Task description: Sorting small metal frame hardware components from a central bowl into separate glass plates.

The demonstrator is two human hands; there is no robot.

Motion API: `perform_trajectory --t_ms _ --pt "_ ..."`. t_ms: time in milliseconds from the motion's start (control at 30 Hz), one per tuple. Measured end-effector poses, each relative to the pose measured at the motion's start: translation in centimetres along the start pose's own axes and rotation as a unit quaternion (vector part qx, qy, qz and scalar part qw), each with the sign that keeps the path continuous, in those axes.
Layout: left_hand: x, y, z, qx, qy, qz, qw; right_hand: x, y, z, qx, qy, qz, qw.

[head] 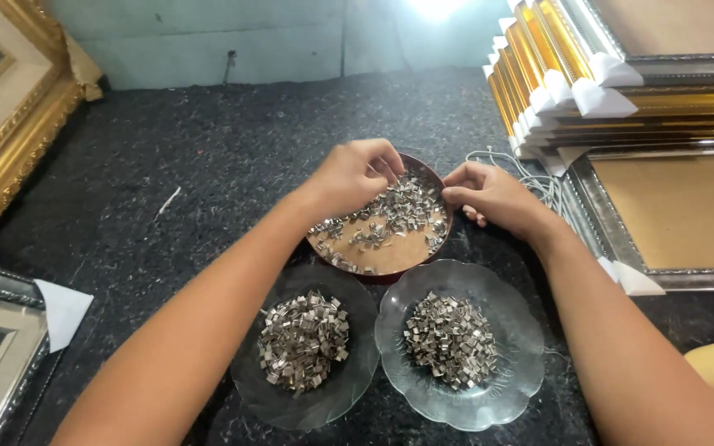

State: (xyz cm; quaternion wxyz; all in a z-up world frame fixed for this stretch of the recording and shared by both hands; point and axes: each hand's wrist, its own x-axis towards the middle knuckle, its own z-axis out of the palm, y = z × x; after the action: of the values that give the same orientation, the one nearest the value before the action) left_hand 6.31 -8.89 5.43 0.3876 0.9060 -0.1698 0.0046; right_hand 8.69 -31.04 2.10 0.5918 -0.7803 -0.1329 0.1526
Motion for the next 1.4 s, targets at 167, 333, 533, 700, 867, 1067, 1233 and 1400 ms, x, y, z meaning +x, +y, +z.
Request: perform_trajectory --t_ms 167,333,533,700,867,1067,1233,1400 --pt "-1.4 0.6 -0.9 0.132 -0.031 0.010 0.991 -0.3 -0.2 0.0 -0.004 -0.002 0.010 1.000" --pt "-1.4 -1.9 1.1 0.313 -0.048 -0.054 0.947 -0.1 -0.1 -0.1 -0.010 -0.003 0.007 1.000" --pt "-1.8 -1.6 1.6 0.327 -0.061 -0.085 0.939 -0.1 -0.1 -0.1 -0.004 -0.006 0.008 1.000" --pt "-1.8 -1.2 0.2 0.304 -0.009 -0.075 0.950 -0.1 -0.2 -0.1 0.001 -0.005 0.013 1.000" --pt "-1.4 -1.9 1.9 0.373 0.006 -0.003 0.928 -0.2 -0.4 0.0 -0.004 -0.001 0.013 1.000" --pt "-1.2 -3.3 2.7 0.388 0.026 0.031 0.921 0.0 -0.1 -0.1 -0.002 -0.003 0.012 1.000" --pt "-1.5 -3.2 0.7 0.272 0.026 -0.052 0.961 0.0 0.0 -0.1 -0.003 -0.004 0.009 1.000" --pt "-1.5 -2.0 -0.1 0.231 0.033 -0.097 0.968 0.0 0.0 -0.1 -0.004 -0.003 0.010 1.000"
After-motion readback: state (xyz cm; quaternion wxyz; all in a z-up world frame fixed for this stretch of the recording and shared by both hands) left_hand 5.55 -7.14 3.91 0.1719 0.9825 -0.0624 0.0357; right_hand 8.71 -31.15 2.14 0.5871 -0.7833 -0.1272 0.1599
